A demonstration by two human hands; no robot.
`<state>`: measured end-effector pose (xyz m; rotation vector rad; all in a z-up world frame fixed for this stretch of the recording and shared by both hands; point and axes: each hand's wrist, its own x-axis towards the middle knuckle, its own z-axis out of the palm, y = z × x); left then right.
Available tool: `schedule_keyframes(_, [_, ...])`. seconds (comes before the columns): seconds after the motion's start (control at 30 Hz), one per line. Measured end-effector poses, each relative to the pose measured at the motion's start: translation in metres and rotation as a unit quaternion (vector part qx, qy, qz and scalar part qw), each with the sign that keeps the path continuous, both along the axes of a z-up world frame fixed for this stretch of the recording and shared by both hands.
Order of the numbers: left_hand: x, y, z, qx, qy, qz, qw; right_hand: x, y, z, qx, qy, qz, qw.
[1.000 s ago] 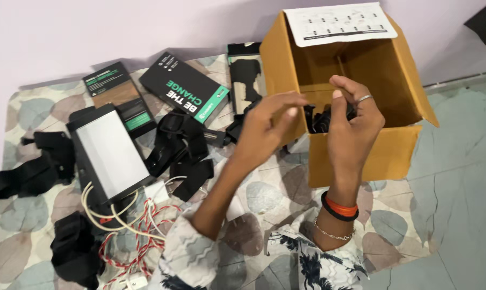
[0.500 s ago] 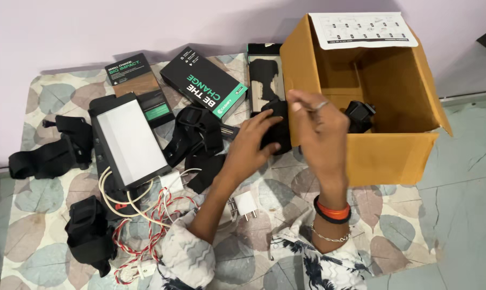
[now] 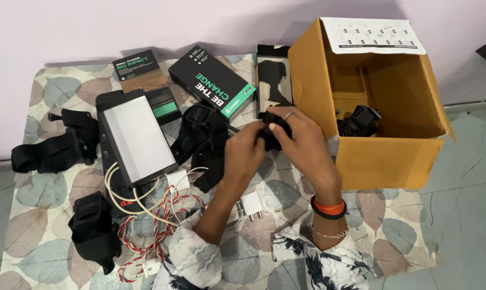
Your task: The person assembles a black electronic device with a strap, attaching it to a mounting bracket and placing it into a cardboard box. They then connect a USB cable to a power bank and plug it into the device.
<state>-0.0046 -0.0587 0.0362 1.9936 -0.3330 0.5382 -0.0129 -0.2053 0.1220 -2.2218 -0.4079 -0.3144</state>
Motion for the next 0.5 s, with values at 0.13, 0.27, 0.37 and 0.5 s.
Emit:
schedule_keyframes(0.13, [0.003,0.014,0.013,-0.108,0.175,0.050,0.977,-0.002,0.009,0.001,-0.047,-0.010,0.032,0.998])
schedule_keyframes(0.27, [0.008,0.027,0.011,-0.238,0.138,0.062,0.959,-0.006,0.023,0.004,-0.051,-0.067,0.050,0.995])
schedule_keyframes(0.37, [0.012,0.039,0.004,-0.428,0.132,-0.019,0.894,-0.009,0.033,0.003,-0.012,-0.039,0.034,0.999])
schedule_keyframes(0.5, [0.015,0.055,0.003,-0.602,0.189,-0.137,0.764,-0.006,0.037,0.002,0.027,0.052,0.022,0.998])
